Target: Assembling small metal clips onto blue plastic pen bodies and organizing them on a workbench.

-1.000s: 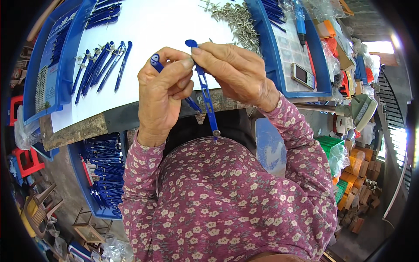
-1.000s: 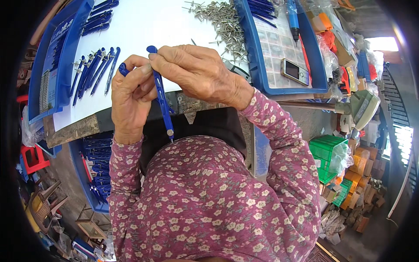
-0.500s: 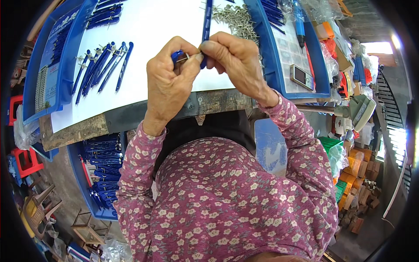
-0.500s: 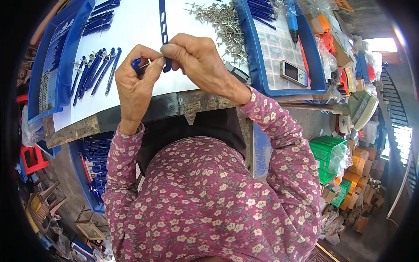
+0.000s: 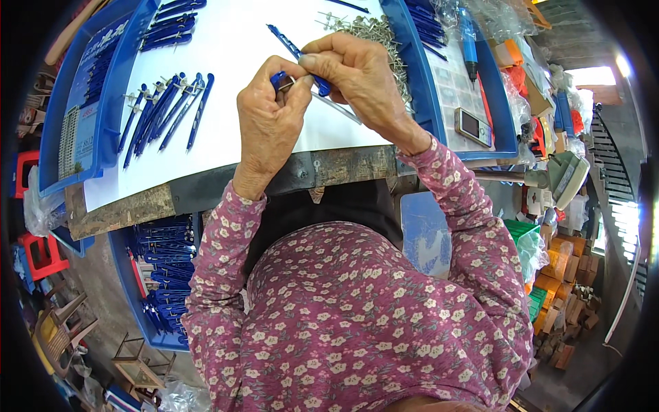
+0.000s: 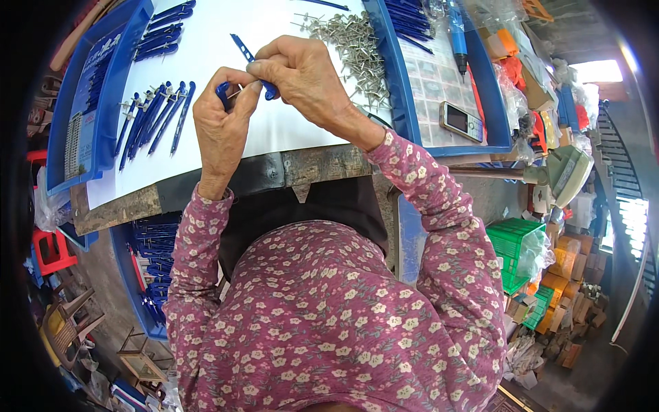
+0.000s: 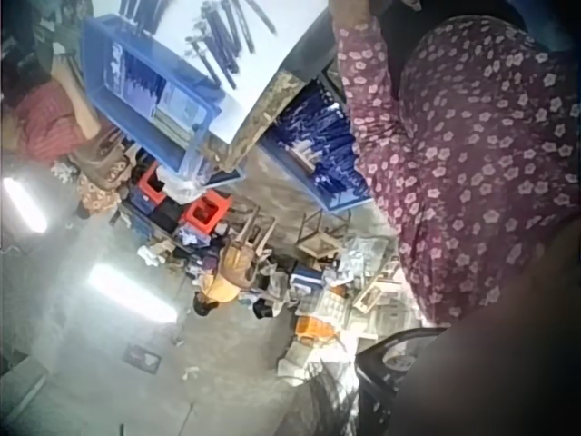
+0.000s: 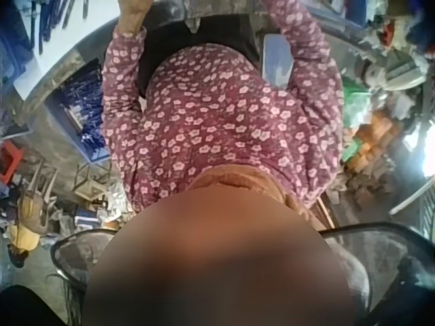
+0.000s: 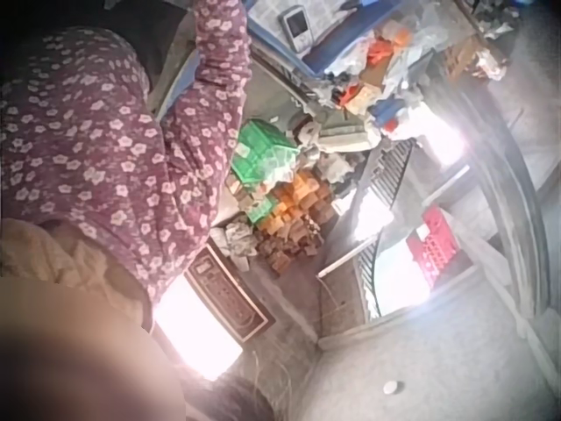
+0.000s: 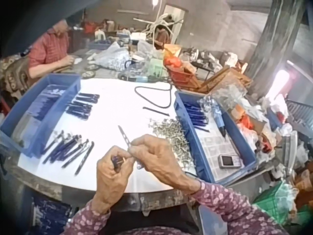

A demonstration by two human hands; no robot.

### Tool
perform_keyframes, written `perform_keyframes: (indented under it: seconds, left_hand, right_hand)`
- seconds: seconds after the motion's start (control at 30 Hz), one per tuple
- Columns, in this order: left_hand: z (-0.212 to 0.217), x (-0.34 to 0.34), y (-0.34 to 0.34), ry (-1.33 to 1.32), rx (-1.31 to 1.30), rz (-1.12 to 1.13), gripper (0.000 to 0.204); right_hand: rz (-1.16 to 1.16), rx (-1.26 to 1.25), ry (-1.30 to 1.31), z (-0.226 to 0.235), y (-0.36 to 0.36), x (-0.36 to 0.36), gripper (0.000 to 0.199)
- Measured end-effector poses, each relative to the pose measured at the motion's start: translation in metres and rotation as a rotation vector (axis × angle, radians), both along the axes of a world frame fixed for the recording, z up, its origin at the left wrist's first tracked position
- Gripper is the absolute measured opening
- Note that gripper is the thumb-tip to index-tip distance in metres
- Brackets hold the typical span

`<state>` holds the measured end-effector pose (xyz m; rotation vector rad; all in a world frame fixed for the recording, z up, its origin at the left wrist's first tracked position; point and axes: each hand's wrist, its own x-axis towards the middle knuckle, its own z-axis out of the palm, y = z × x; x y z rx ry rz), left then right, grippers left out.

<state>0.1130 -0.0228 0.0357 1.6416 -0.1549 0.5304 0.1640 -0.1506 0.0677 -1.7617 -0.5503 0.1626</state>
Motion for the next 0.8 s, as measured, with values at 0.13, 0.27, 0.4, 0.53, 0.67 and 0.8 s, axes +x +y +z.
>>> perform_keyframes:
  seconds: [0.13,0.27,0.4,0.53,0.67,0.8]
  left_hand:
    - [0.003,0.000,0.004,-0.014,0.093,0.014,0.006]
    - [0.004,0.003,0.004,-0.085,0.239,0.051,0.006]
    - [0.006,0.004,0.005,-0.130,0.223,0.030,0.008]
    - [0.006,0.004,0.010,-0.173,0.276,0.009,0.016]
    - [0.013,0.002,0.014,-0.157,0.267,-0.009,0.014]
    - [0.015,-0.001,0.019,-0.106,0.213,-0.003,0.012]
  right_hand:
    - [0.029,-0.093,-0.035,0.010,0.002,0.001,0.022]
    - [0.048,-0.138,-0.072,0.012,0.001,0.005,0.021]
    - [0.054,-0.072,0.042,0.018,0.001,0.006,0.020]
    - [0.124,0.015,0.257,0.026,-0.001,0.010,0.020]
    - [0.172,-0.026,0.236,0.036,-0.001,0.008,0.024]
    - [0.258,-0.012,0.288,0.037,-0.001,0.014,0.030]
